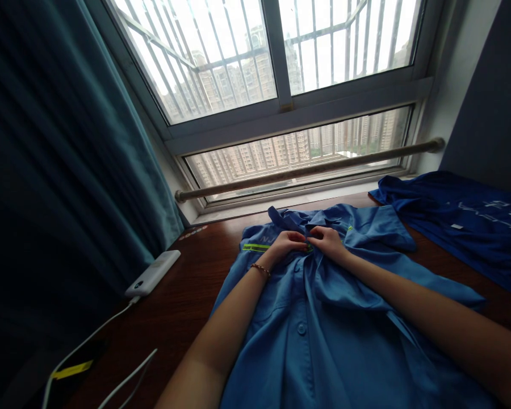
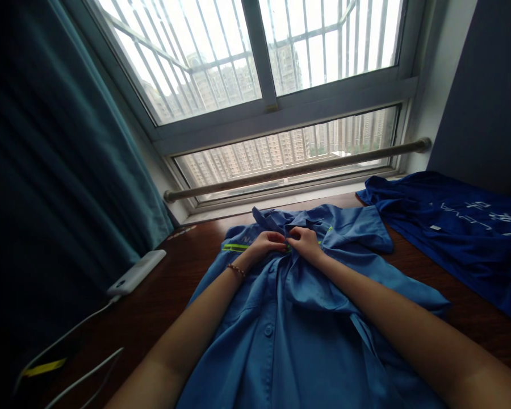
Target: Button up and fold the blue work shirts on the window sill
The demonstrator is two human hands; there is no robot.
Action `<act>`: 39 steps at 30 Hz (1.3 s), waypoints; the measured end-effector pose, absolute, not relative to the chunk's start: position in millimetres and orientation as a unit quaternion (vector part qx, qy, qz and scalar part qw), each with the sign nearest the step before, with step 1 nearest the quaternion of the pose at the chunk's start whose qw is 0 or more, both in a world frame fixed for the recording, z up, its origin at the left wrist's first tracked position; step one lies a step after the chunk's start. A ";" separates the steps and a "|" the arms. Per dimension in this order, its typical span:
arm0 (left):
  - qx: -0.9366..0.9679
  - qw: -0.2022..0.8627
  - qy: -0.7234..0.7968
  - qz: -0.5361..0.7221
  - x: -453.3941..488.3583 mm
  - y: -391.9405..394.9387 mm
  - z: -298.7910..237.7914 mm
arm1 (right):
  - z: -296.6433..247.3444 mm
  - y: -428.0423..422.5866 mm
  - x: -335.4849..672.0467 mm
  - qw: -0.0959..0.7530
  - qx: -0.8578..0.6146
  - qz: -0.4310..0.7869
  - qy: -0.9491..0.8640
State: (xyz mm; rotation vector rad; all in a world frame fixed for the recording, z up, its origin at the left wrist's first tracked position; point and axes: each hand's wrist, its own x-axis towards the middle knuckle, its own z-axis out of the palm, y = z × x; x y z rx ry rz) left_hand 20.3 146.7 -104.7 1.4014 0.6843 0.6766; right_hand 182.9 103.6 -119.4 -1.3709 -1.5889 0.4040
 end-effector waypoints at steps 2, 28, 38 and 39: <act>0.626 0.651 0.300 0.306 20.7 146.6 -106.3 | -119.8 105.5 185.4 0.498 -0.544 0.210 -0.642; 0.552 0.652 0.380 0.354 29.9 151.2 -113.9 | -116.6 98.9 177.5 0.451 -0.527 0.114 -0.712; 0.472 0.723 0.354 0.358 27.0 149.3 -103.7 | -111.4 94.2 174.5 0.486 -0.521 0.086 -0.696; 0.471 0.727 0.351 0.356 26.6 149.2 -103.2 | -111.7 94.6 174.8 0.491 -0.521 0.092 -0.692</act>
